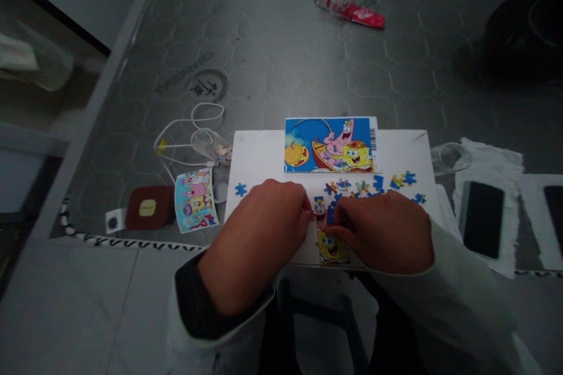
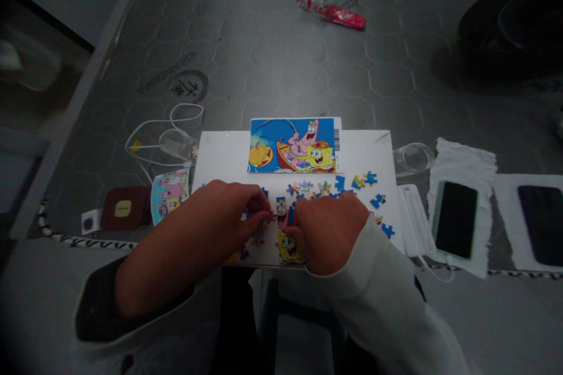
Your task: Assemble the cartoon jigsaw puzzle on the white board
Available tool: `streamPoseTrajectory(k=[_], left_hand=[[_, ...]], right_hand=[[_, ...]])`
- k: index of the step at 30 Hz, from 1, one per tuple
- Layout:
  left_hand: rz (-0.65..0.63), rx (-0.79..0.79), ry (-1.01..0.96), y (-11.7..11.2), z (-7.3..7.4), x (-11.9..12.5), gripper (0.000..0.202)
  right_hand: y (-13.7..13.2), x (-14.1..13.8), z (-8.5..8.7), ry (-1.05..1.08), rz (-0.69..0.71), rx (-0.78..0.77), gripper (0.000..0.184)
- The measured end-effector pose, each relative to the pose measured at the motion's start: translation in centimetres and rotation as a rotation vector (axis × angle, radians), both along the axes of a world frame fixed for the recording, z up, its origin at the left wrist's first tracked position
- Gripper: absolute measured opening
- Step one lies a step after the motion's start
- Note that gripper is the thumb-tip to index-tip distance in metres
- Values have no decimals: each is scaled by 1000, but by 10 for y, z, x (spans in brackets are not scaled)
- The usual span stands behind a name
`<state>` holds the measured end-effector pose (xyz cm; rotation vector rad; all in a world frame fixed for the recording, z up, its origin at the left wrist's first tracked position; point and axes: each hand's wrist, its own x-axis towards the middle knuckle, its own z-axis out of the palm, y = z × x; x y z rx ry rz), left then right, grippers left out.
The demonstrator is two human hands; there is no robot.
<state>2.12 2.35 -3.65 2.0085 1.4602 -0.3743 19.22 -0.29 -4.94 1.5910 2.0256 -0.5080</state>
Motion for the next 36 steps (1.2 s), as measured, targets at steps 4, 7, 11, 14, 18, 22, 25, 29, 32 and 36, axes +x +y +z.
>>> streamPoseTrajectory(k=[4, 7, 11, 14, 18, 22, 25, 29, 32, 36], left_hand=[[6, 43, 24, 0, -5, -2, 20], [6, 50, 46, 0, -6, -3, 19], [14, 47, 37, 0, -6, -2, 17], [19, 41, 37, 1, -5, -2, 18], [27, 31, 34, 2, -5, -1, 17], [3, 27, 21, 2, -2, 0, 17], [-28, -1, 6, 1, 0, 1, 17], [-66, -22, -6, -1, -1, 2, 14], [-91, -41, -5, -1, -3, 2, 17], [-100, -63, -23, -2, -4, 3, 19]], right_hand=[[0, 0, 1, 10, 32, 14, 29], [0, -1, 1, -11, 24, -4, 28], [0, 0, 1, 11, 17, 4, 25], [0, 0, 0, 19, 19, 25, 25], [1, 0, 0, -5, 18, 8, 27], [0, 0, 0, 9, 22, 24, 28], [-1, 1, -1, 23, 24, 25, 28], [-2, 2, -1, 38, 24, 38, 26], [-2, 2, -3, 47, 28, 63, 25], [-2, 1, -3, 34, 32, 56, 26]])
